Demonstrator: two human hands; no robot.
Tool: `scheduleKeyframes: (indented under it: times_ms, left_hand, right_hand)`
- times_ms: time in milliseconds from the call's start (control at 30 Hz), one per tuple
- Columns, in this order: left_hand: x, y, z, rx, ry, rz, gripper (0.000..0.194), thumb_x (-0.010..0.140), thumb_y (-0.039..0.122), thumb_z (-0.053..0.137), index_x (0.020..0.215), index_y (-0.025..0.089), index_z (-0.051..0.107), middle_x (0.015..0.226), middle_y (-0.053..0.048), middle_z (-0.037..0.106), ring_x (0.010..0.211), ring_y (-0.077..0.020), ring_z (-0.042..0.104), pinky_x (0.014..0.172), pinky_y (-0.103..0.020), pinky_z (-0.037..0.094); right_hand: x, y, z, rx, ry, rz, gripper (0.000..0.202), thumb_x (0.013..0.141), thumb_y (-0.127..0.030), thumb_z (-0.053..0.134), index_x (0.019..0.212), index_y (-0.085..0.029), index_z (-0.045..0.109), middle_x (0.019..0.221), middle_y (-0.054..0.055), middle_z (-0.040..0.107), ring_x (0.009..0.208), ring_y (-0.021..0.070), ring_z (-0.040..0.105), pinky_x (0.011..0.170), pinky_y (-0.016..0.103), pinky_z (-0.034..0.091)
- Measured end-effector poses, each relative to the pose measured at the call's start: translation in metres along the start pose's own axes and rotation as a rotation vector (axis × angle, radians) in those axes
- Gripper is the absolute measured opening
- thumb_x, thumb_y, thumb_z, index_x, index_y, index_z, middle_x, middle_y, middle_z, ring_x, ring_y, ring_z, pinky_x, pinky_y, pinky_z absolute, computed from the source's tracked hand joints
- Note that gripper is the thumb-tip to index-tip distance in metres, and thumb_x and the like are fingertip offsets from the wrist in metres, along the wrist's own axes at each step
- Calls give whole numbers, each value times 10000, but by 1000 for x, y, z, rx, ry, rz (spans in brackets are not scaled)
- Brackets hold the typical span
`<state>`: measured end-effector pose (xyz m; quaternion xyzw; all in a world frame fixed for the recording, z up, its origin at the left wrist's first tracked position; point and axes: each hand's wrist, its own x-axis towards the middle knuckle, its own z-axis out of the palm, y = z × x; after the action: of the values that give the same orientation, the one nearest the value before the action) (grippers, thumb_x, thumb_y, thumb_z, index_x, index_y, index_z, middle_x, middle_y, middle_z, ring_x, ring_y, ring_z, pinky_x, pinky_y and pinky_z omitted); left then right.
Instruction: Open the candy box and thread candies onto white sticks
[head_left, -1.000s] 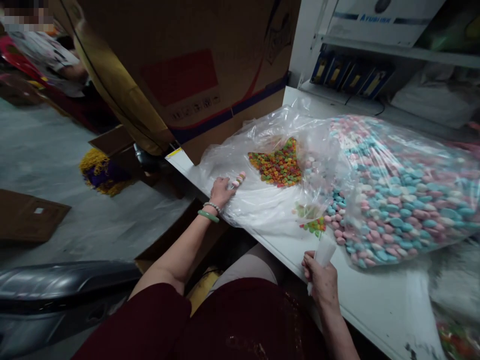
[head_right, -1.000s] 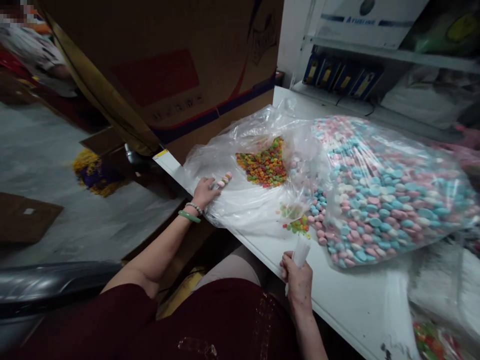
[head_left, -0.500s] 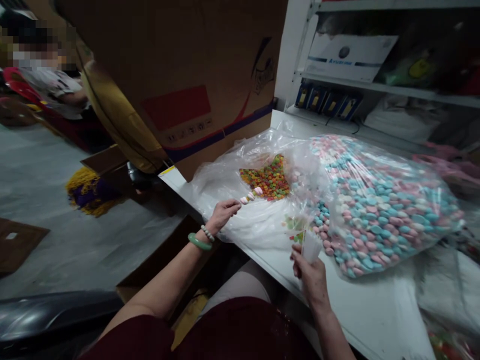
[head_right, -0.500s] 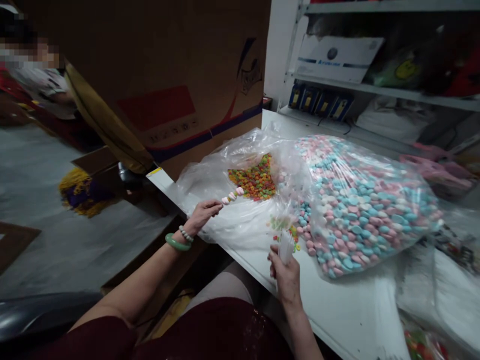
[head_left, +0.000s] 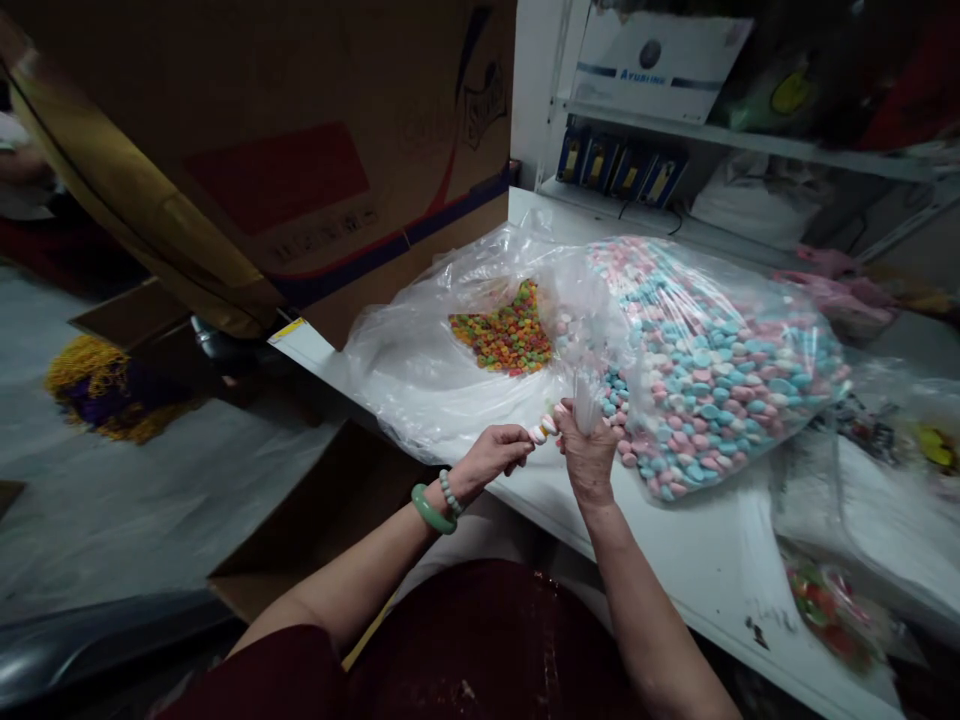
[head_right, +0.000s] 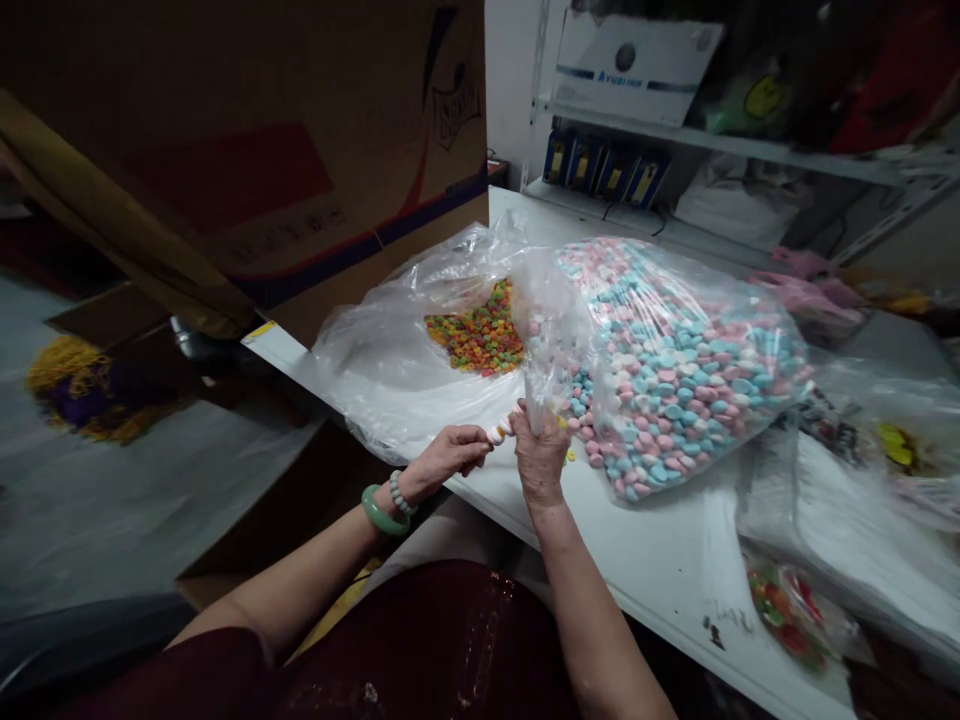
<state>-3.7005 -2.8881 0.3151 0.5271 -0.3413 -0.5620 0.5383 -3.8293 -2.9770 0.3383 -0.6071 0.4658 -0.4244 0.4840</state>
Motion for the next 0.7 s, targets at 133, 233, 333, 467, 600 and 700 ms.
scheduleKeyframes:
  times_ms: [133, 233, 333, 467, 600, 700]
  left_hand:
    - [3, 0, 5, -12, -7, -10, 277, 692, 423, 659, 733, 164, 567, 582, 35, 539, 420, -63, 463, 426, -200, 320]
    - [1, 0, 9, -23, 56, 4, 243, 689, 391, 642, 730, 160, 581, 567, 49, 512, 387, -37, 379, 400, -193, 253]
    - [-1, -2, 9, -51, 118, -6, 229, 679, 376, 637, 721, 154, 596, 534, 52, 497, 384, -27, 299, 405, -196, 197]
    - [-2, -2, -23, 47, 278, -43, 219, 712, 354, 606, 798, 159, 653, 534, 53, 498, 390, -45, 285, 421, -212, 204]
    - [0, 4, -95, 525, 687, -14, 243, 799, 270, 542, 933, 168, 717, 736, -27, 664, 611, -136, 538, 575, -250, 395]
    - [3, 7, -127, 1040, 774, -98, 267, 813, 229, 562, 1018, 148, 711, 1042, -134, 697, 960, -272, 607, 833, -362, 449]
  right_hand:
    - [-4, 11, 4, 100, 10, 43, 488, 737, -439, 675, 1133, -153, 663, 720, -19, 635, 433, 53, 455, 394, 187, 369]
    - [-7, 17, 11, 105, 34, 22, 534, 740, -428, 677, 1211, -181, 625, 855, -2, 677, 428, 38, 452, 384, 182, 361]
    - [-9, 20, 25, 28, 19, -13, 496, 749, -434, 664, 1165, -165, 652, 871, 21, 701, 440, 51, 465, 403, 200, 393]
    - [-13, 12, 28, 66, -48, 41, 485, 730, -445, 671, 1111, -147, 664, 866, 31, 705, 413, 49, 454, 390, 212, 387]
    - [-24, 17, -10, 111, -60, 186, 478, 700, -433, 705, 1069, -138, 637, 731, 2, 680, 372, 52, 427, 349, 201, 316]
    - [-43, 38, -49, 133, -134, 389, 442, 683, -445, 717, 981, -136, 615, 636, -13, 645, 358, 58, 416, 330, 187, 265]
